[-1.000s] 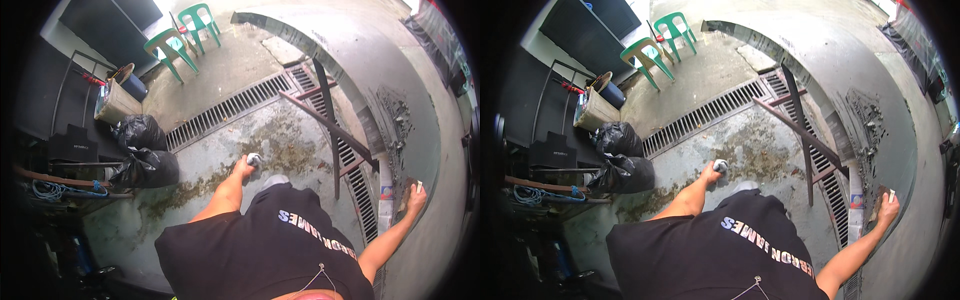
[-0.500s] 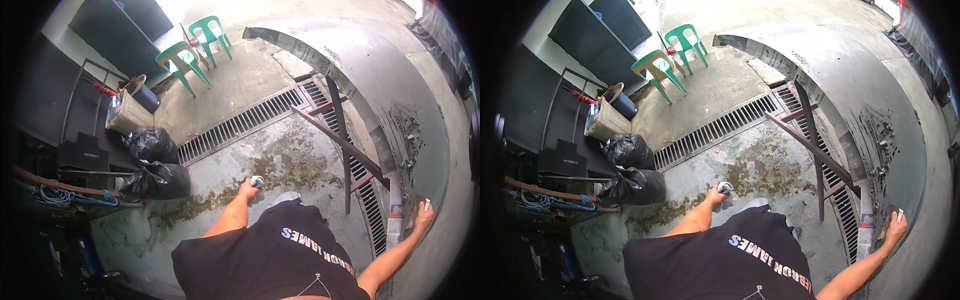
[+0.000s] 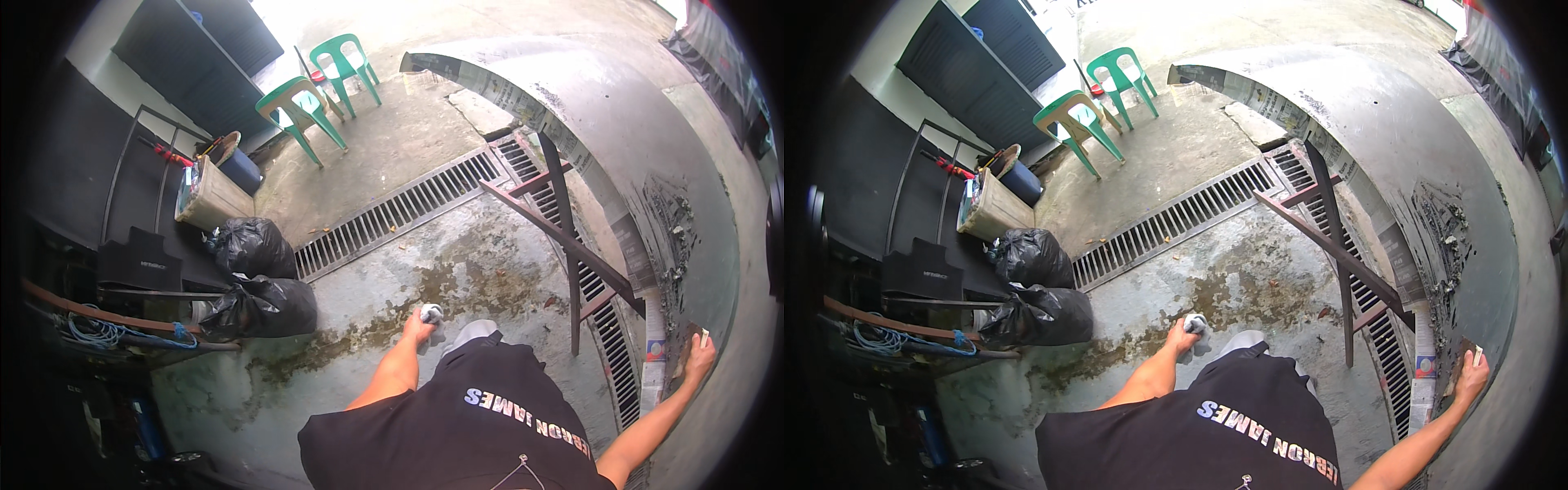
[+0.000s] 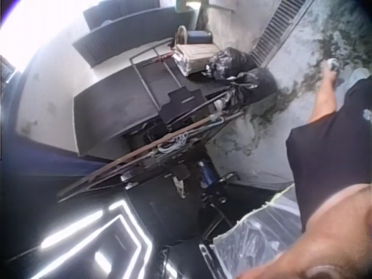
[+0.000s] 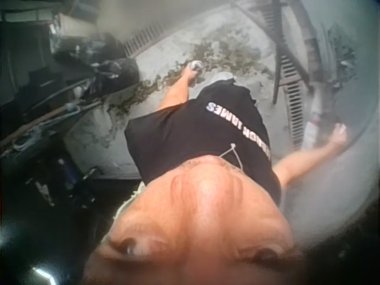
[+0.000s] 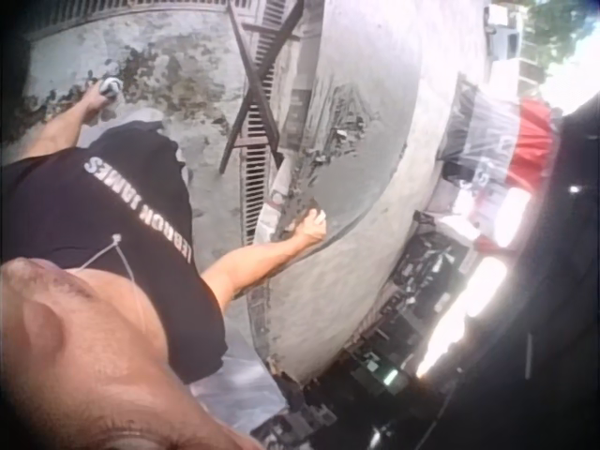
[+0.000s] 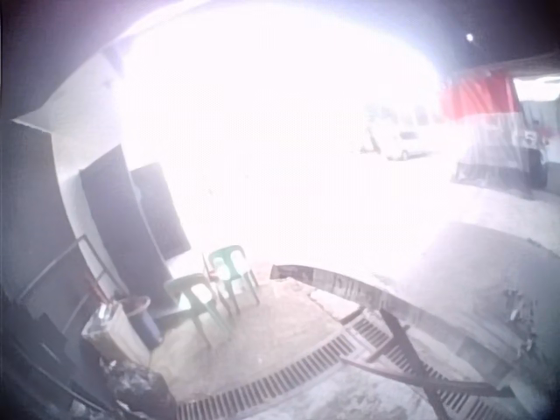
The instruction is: The person uses a scraper to remove old paint from a curved metal car part. They repeatedly scrape the surface to lift and remove paint flakes, working across different sections of the part.
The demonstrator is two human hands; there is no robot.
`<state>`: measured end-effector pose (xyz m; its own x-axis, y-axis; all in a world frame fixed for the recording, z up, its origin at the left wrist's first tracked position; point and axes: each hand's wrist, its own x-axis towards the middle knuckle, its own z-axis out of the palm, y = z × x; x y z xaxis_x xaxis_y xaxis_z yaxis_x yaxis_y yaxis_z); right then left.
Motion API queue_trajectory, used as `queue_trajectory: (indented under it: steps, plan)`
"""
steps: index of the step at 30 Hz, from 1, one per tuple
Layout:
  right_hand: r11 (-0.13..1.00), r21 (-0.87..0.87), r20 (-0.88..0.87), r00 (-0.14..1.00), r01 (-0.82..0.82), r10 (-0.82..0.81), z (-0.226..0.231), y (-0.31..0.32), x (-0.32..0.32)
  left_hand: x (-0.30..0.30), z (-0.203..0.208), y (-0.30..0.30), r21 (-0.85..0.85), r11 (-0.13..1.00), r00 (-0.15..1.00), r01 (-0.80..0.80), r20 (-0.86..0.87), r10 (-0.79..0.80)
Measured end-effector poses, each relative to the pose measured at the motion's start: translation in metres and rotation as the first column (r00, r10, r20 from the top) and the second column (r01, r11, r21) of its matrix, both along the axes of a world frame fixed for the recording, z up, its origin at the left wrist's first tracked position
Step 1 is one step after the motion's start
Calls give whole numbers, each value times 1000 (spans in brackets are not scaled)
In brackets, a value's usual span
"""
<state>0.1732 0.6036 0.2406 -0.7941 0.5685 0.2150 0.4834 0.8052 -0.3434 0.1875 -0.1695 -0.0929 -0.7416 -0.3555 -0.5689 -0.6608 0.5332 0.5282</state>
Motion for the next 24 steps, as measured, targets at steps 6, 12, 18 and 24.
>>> queue_trajectory:
  steps: [6,12,18,24]
  plan:
    - [1000,15,-27,1000,-13,13,-2,-3,-2,15,26,-5,-16,1000,987,-11,162,14]
    - [999,31,-35,999,14,-13,-3,-7,-2,16,21,-3,-5,999,994,-49,98,50]
    - [999,33,-27,1000,6,-6,1,-14,-3,8,22,4,44,997,997,-61,43,59]
    - [997,76,-47,999,-10,14,-3,-12,-4,20,5,5,30,998,998,-56,39,55]
